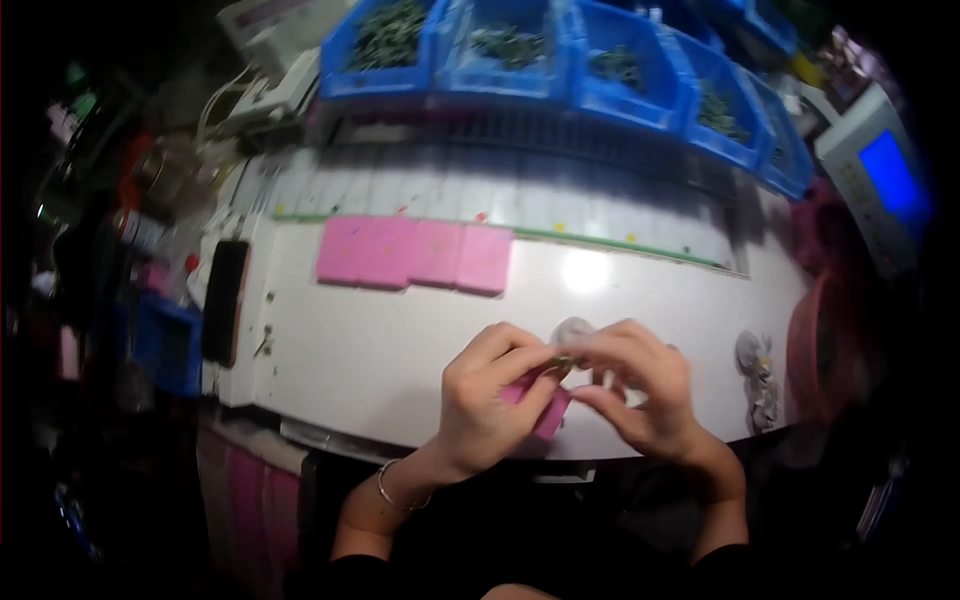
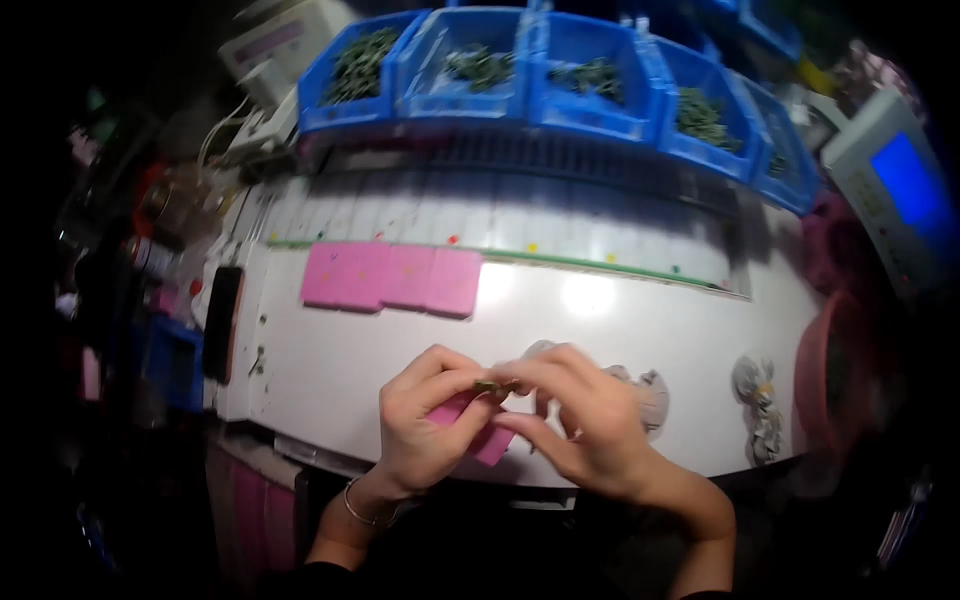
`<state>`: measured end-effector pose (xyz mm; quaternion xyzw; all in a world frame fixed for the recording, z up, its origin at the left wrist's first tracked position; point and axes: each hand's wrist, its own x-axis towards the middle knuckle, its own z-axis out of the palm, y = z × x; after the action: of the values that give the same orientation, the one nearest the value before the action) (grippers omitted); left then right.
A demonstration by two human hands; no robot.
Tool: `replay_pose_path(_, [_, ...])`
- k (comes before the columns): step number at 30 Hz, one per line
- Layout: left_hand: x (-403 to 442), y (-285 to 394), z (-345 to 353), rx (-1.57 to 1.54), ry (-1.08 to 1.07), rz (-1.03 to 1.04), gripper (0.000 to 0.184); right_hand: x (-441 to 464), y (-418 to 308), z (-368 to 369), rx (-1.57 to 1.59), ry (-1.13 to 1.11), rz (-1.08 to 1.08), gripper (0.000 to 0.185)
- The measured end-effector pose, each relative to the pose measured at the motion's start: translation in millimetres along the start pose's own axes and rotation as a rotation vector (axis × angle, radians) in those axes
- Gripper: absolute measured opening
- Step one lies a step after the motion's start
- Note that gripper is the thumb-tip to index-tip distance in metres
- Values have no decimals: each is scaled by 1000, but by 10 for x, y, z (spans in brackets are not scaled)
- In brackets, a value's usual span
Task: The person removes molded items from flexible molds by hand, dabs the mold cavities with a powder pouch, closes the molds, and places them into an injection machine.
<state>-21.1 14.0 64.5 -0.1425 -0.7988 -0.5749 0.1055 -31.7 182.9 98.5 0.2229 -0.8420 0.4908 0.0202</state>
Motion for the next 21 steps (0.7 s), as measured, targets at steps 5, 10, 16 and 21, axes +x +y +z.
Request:
replay_pose_path(5, [80,-86,91,-154,-100,-76,13,458,156,-551,-129,153,-20,8])
replay_pose_path(10, [-43,-428,229,-525,-53,-431,50,1022,274,-944,395,495,-21,27])
replay_pose_path(16, [75,-308,158,-1037,15,-851,78,113,19,-113,180,-277,-64,12])
replay_pose_path(21, [9,-205,179,-782,-242,-643,73,67,247,-100,236,-218,-80,32])
